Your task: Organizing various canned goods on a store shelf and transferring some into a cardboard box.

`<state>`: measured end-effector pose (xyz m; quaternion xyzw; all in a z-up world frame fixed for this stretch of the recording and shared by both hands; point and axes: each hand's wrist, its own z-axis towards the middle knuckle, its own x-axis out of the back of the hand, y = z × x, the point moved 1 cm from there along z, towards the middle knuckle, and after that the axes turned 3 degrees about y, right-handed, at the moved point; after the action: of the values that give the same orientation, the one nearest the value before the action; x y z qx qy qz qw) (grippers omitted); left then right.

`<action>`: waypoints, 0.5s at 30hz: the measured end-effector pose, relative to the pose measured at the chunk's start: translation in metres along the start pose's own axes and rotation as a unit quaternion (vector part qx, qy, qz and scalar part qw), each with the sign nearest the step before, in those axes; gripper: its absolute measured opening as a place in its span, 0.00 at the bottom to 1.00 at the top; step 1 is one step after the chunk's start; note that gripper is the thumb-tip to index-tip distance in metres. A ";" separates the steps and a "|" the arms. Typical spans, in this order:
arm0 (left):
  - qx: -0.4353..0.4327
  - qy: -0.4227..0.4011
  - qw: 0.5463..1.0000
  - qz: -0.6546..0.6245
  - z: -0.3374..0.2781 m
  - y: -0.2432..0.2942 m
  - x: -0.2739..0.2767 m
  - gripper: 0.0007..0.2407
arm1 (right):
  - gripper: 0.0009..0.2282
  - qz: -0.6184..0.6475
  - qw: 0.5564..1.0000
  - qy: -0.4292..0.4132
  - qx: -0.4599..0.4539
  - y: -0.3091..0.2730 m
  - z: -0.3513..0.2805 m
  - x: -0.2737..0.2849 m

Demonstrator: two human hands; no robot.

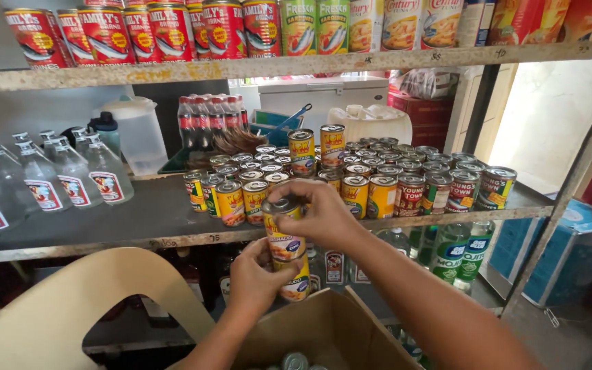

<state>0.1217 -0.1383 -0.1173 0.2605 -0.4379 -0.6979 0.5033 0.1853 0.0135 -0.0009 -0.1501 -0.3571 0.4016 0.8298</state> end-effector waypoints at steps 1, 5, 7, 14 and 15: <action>-0.001 0.002 1.000 0.000 0.000 0.003 0.001 0.20 | 0.16 0.000 1.000 -0.001 0.002 0.001 0.000 -0.002; 0.007 0.026 1.000 0.011 0.002 0.008 0.007 0.18 | 0.18 0.022 0.999 0.005 0.047 -0.003 0.000 -0.010; 0.009 0.036 0.999 0.031 0.005 0.012 0.014 0.17 | 0.19 0.042 0.999 0.000 0.007 -0.001 0.000 -0.010; -0.024 0.081 0.989 0.124 0.056 0.028 0.045 0.16 | 0.18 -0.251 0.943 0.173 0.135 0.064 0.005 -0.016; -0.038 0.081 0.990 0.109 0.068 0.029 0.049 0.16 | 0.17 -0.311 0.925 0.178 0.131 0.071 0.006 -0.017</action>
<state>0.0633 -0.1629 -0.0554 0.2477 -0.3944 -0.6314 0.6200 0.1337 0.0447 -0.0426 0.0093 -0.1768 0.1336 0.9751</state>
